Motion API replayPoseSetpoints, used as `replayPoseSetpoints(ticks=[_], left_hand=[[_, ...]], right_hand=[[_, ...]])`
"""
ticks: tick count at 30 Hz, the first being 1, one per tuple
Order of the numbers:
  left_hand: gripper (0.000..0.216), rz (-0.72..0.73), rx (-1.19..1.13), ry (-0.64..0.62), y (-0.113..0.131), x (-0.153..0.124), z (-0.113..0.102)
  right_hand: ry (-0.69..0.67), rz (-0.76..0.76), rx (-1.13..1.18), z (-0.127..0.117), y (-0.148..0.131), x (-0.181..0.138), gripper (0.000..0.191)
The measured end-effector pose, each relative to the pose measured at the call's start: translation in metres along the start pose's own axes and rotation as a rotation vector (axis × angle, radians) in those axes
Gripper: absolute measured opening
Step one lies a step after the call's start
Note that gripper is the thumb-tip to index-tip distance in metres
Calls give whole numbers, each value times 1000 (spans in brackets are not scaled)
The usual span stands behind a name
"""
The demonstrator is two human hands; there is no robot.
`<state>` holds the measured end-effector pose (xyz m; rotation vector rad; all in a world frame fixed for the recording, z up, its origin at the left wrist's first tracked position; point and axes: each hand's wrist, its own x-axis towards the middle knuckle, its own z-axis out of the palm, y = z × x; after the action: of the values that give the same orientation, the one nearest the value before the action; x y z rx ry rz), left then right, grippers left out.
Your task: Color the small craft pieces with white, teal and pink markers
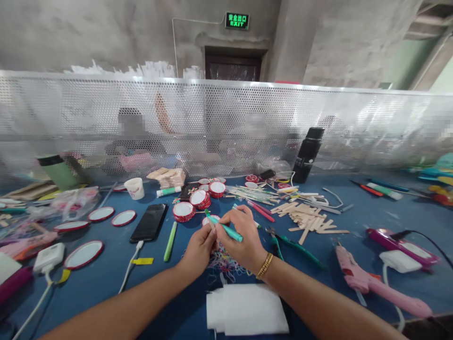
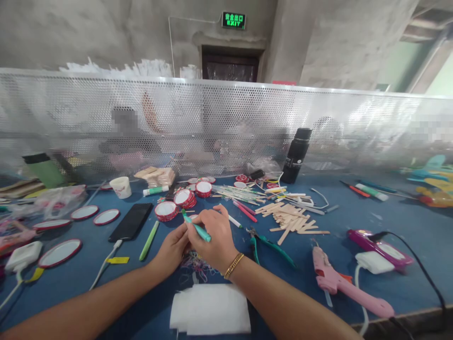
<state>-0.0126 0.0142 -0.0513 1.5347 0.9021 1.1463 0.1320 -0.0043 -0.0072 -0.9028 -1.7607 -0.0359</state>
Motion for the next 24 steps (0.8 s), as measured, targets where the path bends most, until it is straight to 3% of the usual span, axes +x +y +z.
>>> replayPoseSetpoints(ticks=[24], left_hand=[[51, -11, -3, -11, 3, -1, 0]], right_hand=[[20, -4, 6, 0, 0, -2, 13]])
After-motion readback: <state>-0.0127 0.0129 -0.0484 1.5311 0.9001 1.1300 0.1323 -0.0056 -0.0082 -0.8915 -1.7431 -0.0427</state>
